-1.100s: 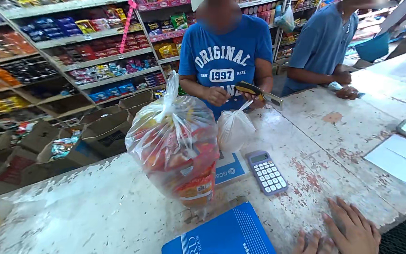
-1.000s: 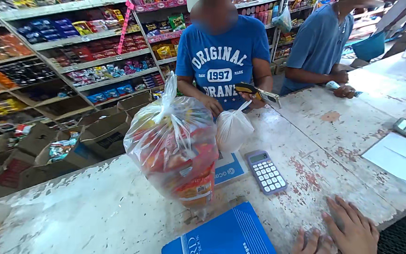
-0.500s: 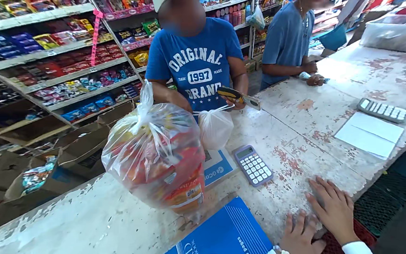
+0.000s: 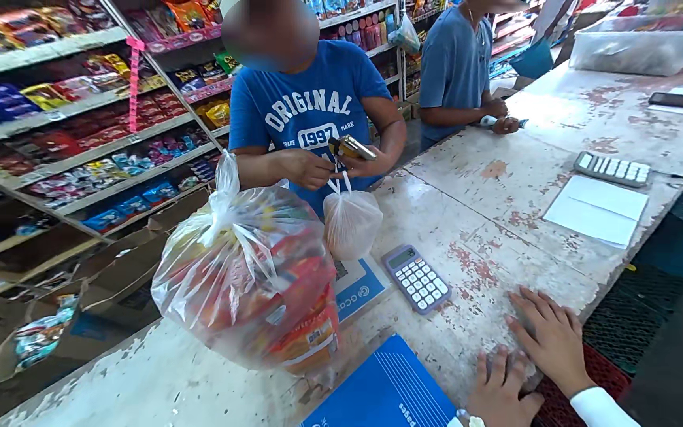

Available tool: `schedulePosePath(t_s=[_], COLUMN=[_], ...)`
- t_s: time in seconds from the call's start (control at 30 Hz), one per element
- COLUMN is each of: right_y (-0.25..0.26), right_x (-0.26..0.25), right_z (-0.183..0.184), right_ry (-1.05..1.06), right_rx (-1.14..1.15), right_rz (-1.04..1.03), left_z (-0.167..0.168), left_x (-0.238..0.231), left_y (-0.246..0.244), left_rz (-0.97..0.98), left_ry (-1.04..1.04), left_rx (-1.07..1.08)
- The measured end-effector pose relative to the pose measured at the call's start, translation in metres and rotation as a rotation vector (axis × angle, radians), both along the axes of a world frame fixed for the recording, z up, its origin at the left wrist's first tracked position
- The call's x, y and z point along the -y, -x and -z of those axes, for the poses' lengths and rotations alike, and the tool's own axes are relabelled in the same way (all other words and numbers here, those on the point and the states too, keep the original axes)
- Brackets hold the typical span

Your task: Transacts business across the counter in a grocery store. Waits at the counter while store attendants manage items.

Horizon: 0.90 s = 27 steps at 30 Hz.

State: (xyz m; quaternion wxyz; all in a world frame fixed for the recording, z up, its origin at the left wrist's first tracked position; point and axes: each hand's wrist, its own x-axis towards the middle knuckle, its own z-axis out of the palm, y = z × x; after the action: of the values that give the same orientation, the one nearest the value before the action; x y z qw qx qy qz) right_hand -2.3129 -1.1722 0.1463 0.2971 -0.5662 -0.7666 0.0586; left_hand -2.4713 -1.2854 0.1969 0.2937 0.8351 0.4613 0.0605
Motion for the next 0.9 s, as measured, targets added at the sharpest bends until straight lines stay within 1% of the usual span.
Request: schedulePosePath(t_s=[0.3,0.53,0.9], right_y=[-0.0006,-0.0012,-0.0017], right_x=[-0.0001,-0.0003,0.0005], right_z=[0.0007,0.0011,0.0023], right_ry=[0.009,0.005,0.008], right_rx=[0.025,0.036,0.018], right_rz=[0.004,0.012,0.007], left_z=[0.0029,0.0008,0.0036], left_x=[-0.0002,-0.0013,-0.0002], left_y=[0.0001,0.0002,0.0007], left_rz=[0.017,0.024,0.028], left_ry=[-0.008,0.025,0.006], left_rx=[-0.011,-0.022,-0.008])
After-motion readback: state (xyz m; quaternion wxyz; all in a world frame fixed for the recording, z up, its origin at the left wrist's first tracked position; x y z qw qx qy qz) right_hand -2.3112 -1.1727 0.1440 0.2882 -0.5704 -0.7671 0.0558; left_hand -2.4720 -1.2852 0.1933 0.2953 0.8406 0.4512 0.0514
